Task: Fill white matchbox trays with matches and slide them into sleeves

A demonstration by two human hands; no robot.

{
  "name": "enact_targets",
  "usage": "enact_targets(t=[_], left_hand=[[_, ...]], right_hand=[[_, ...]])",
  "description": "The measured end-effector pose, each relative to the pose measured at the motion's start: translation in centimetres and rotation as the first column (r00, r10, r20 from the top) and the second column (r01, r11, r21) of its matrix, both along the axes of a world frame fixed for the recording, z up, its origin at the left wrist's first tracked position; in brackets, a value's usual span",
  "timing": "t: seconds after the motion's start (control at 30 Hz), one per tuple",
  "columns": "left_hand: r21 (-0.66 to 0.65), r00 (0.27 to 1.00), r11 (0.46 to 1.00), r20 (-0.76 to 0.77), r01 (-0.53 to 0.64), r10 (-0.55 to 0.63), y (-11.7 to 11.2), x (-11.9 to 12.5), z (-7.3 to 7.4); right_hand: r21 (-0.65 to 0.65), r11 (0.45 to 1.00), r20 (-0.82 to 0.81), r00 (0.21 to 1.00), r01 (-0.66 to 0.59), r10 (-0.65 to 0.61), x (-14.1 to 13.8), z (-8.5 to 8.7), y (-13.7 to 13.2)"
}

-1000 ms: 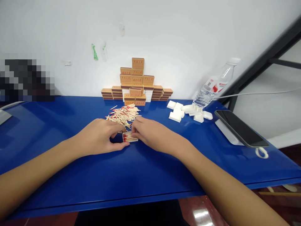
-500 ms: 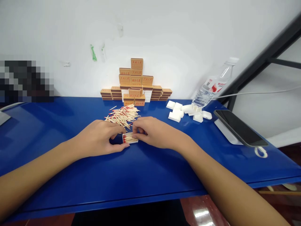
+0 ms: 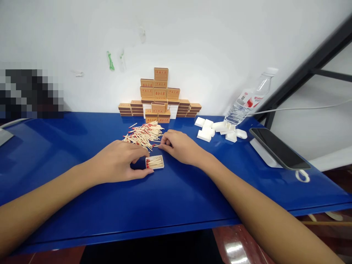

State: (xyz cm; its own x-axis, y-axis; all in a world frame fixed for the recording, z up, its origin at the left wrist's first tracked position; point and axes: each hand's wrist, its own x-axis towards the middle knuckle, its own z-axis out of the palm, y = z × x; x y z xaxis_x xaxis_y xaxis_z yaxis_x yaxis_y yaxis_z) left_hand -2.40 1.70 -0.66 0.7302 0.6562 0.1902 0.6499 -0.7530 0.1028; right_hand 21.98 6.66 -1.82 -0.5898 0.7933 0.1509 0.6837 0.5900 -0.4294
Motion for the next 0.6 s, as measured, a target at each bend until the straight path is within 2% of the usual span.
enact_targets(t=[0.1, 0.2, 0.33, 0.47, 0.6], left_hand=[[0.004, 1.0, 1.0, -0.001, -0.028, 0.028, 0.1, -0.1, 0.1], [0.005, 0.998, 0.998, 0.003, -0.069, 0.069, 0.2, -0.1, 0.2], [0.016, 0.996, 0.996, 0.014, -0.092, 0.092, 0.2, -0.1, 0.2], [0.011, 0.996, 0.997, 0.035, -0.08, 0.08, 0.2, -0.1, 0.1], [0.014, 0.999, 0.999, 0.023, -0.031, 0.031, 0.0, 0.0, 0.0]], right_hand=[[0.004, 1.0, 0.027, 1.0, 0.003, -0.003, 0.5, 0.5, 0.0], [0.04, 0.999, -0.011, 1.0, 0.004, -0.003, 1.1, 1.6, -0.4], [-0.039, 0.989, -0.026, 0.989, -0.145, 0.144, 0.6, 2.5, -2.1], [-0.117, 0.975, -0.005, 0.981, -0.191, 0.192, -0.6, 2.2, -3.2], [0.013, 0.988, -0.121, 0.98, -0.156, 0.157, -0.7, 1.3, -2.2]])
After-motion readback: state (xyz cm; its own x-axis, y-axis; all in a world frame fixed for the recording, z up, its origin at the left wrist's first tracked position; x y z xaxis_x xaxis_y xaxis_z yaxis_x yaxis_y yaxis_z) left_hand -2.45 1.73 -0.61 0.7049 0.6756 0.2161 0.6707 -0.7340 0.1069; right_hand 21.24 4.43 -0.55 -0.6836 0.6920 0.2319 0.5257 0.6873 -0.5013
